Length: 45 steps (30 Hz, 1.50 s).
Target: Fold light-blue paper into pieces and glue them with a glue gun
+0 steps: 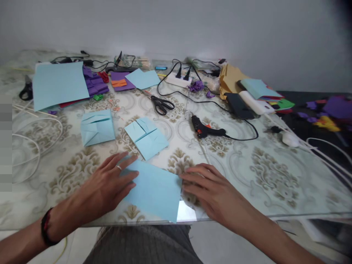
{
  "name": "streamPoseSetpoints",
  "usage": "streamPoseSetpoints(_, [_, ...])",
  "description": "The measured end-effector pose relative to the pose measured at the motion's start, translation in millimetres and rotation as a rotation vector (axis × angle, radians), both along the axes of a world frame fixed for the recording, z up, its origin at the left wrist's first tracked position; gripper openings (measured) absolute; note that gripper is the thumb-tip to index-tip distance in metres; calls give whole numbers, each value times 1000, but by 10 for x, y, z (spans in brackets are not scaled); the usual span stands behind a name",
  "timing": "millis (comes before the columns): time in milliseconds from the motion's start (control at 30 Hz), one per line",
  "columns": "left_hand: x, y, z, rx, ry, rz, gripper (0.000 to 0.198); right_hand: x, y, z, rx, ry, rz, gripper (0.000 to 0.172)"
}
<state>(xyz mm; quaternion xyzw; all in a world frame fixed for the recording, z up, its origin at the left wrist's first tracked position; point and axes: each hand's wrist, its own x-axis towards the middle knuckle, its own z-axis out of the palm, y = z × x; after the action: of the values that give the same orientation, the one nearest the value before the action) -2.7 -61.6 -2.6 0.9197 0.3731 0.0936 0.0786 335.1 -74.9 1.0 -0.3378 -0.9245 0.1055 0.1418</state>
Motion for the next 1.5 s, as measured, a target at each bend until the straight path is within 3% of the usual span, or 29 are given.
streamPoseSetpoints(167, [230,108,89,13,42,49,8,-443,250,1,-109,-52,-163,11])
streamPoseSetpoints(300, [354,136,115,-57,11,77,34,-725,416,-32,-164,-75,-155,23])
streamPoseSetpoints(433, [388,181,108,-125,16,124,41,-784,548,-58,-240,-40,-102,11])
streamPoseSetpoints(567, [402,238,80,-124,-37,133,13,-783,596,-34,-245,2,-62,8])
streamPoseSetpoints(767, [376,353,209,-250,-190,131,16,-835,635,155,-328,149,-86,2])
streamPoseSetpoints(933, [374,450,321,-306,-292,129,15,-785,734,258,-386,230,-91,8])
streamPoseSetpoints(1200, [342,464,252,-283,-364,148,17,-604,855,223,-377,237,-76,17])
streamPoseSetpoints(1400, [149,636,238,-337,-374,287,17,-180,1156,238,-562,297,-162,11])
streamPoseSetpoints(1500, [130,661,229,-347,-358,323,18,-95,1223,266,-479,334,-262,8])
